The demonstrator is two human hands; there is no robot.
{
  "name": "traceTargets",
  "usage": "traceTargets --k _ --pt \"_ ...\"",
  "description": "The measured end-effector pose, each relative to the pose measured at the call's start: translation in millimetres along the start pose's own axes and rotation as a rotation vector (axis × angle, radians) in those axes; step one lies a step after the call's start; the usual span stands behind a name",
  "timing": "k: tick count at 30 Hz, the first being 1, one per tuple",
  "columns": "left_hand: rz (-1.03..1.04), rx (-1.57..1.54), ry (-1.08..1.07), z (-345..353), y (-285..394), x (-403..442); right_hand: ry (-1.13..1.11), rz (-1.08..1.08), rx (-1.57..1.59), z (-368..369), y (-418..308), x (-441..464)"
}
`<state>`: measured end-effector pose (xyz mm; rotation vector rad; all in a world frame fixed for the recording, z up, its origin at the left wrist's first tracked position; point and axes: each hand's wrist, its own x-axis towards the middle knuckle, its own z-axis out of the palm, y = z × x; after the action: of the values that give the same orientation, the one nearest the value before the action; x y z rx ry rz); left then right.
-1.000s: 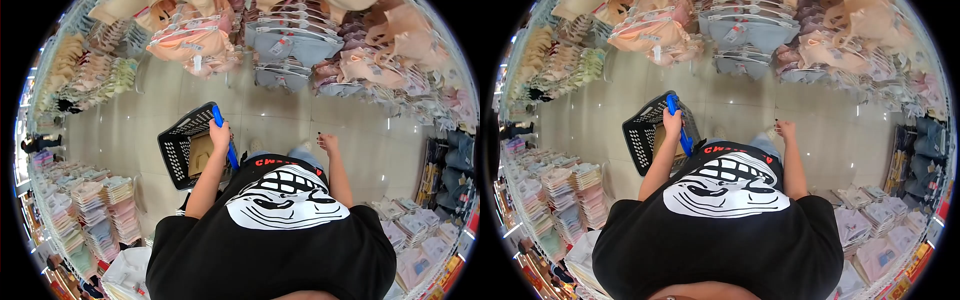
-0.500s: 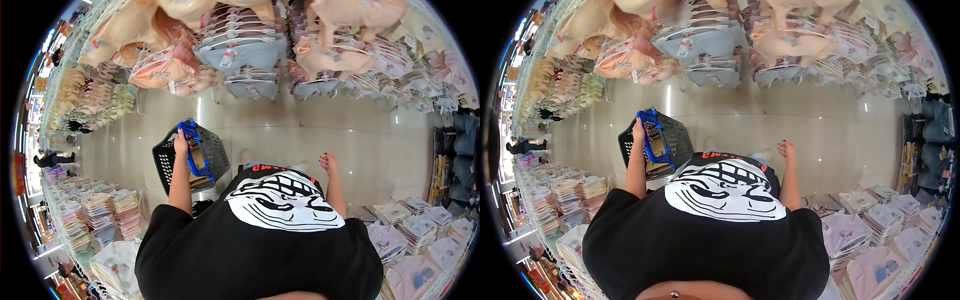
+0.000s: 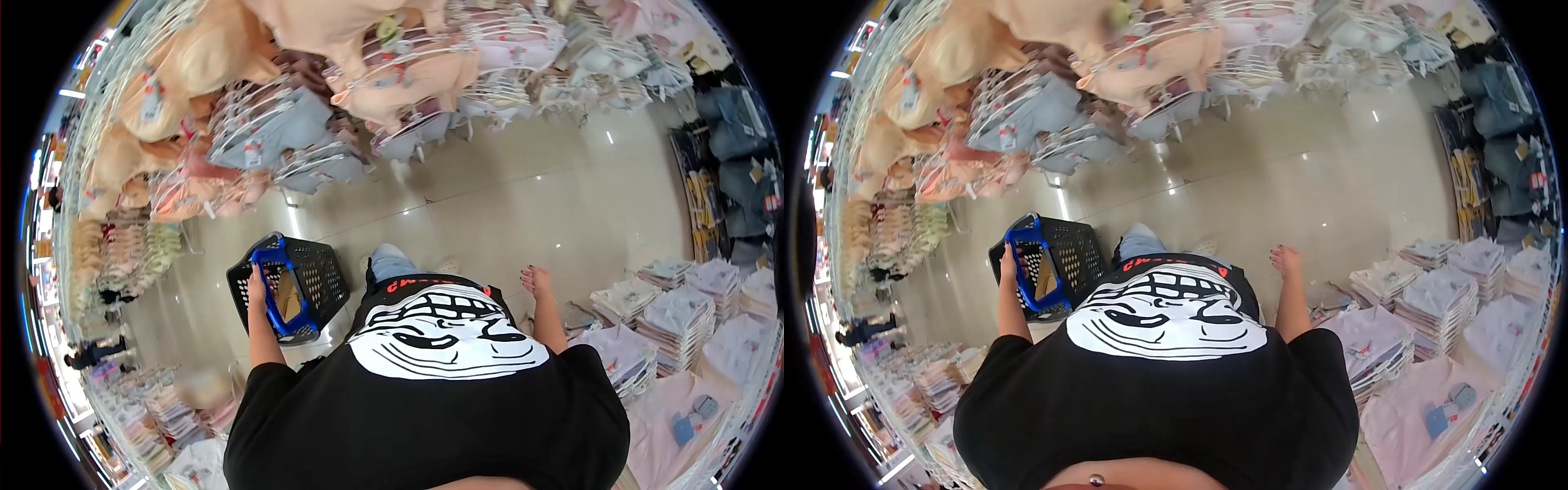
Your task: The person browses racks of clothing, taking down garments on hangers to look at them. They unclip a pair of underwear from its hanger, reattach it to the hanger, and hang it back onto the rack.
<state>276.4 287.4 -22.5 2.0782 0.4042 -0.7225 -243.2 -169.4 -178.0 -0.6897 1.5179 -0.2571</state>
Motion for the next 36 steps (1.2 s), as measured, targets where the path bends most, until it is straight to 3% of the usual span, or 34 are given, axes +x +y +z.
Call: traceTargets --k 5,6,7,9,11,13,15,20,22,23,29,36 --pt "-0.006 0.186 -0.015 18 5 4 -0.033 0.013 0.011 -9 1 15" --pt "0.42 0.582 0.265 16 -14 35 -0.037 0.013 0.003 -6 0 15" --pt "0.463 0.709 0.3 30 13 12 -0.041 0.014 -0.006 -3 0 15" --pt "0.809 0.846 0.547 68 56 -21 -0.053 0.021 0.0 4 2 15" --pt "1.102 0.868 0.573 112 96 -35 -0.066 0.028 0.031 7 5 16" --pt "1.257 0.889 0.435 166 130 -49 -0.044 0.043 0.102 8 3 16" --pt "1.27 0.967 0.136 219 155 -46 -0.046 0.054 0.183 1 4 19" --pt "1.509 1.037 -0.198 360 205 -36 -0.014 0.042 0.441 -57 34 50" --pt "1.566 1.062 -0.29 414 225 -38 0.191 0.113 0.44 -72 21 42" --pt "1.575 1.05 -0.351 440 236 -40 0.293 0.156 0.435 -81 11 39" --pt "1.52 1.049 -0.682 562 294 -65 0.329 0.089 0.461 -114 -55 58" --pt "1.548 1.223 -0.884 674 335 -75 0.312 -0.097 0.395 -120 -160 93"
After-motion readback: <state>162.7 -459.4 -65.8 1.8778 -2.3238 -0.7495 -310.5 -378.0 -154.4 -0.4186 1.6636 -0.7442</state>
